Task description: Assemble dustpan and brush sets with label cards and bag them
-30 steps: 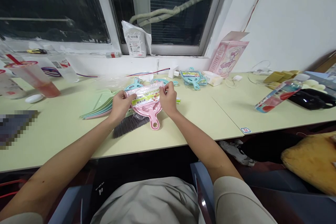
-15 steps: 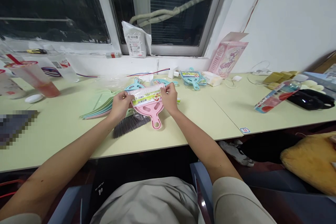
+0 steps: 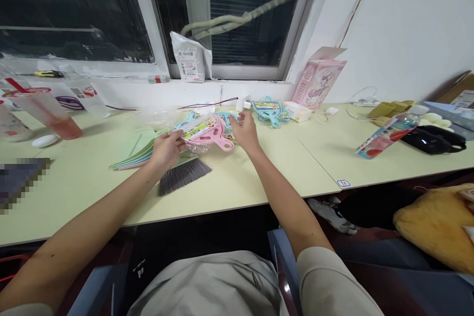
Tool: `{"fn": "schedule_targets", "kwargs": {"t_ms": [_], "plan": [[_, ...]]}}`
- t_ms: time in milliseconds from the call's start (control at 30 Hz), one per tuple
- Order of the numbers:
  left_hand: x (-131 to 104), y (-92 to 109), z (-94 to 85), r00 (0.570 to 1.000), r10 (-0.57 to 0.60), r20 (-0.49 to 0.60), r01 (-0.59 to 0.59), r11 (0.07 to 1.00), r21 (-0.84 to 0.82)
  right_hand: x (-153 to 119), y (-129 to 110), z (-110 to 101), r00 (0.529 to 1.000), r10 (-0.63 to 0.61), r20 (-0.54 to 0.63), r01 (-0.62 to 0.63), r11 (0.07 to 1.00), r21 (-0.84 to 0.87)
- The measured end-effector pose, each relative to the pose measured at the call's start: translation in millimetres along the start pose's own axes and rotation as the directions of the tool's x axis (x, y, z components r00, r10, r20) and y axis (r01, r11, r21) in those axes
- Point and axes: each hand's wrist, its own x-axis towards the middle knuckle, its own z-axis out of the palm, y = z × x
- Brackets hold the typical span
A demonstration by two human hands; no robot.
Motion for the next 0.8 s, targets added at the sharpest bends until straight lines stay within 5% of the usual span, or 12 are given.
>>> {"fn": "schedule_targets", "kwargs": {"t_ms": [133,267,467,600,733,800], "plan": [[-3,0,3.3,0.999,0.044,0.01,-0.043,0.997,-0.059,-4,-12,-12,0.949,-0.147,0.279,0.197,0.967,-0.159],[-7,-2,6.5,0.996,0.087,0.036,-0.084,0.993,-0.08,-13,-18,-7,0.857,-0.137,0.496,0.378,0.822,-0.425],[-8,-6,7.9,0.994,0.083,0.066,-0.075,0.991,-0.112,-16,-18,1,0.829,-0.187,0.527,0.5,0.669,-0.55],[-10,-9,8.7,0.984,0.084,0.158,-0.064,0.99,-0.127,-10,-11,7,0.845,-0.111,0.523,0.441,0.699,-0.563],[-10,1,3.0,0.959,0.178,0.221,-0.222,0.956,0.193,23,8,4,0.886,-0.049,0.461,0.322,0.78,-0.537],[-7,15,-5.6,0.908,0.356,0.222,-0.419,0.75,0.511,49,22,-3,0.893,-0.054,0.447,0.31,0.794,-0.523]]}}
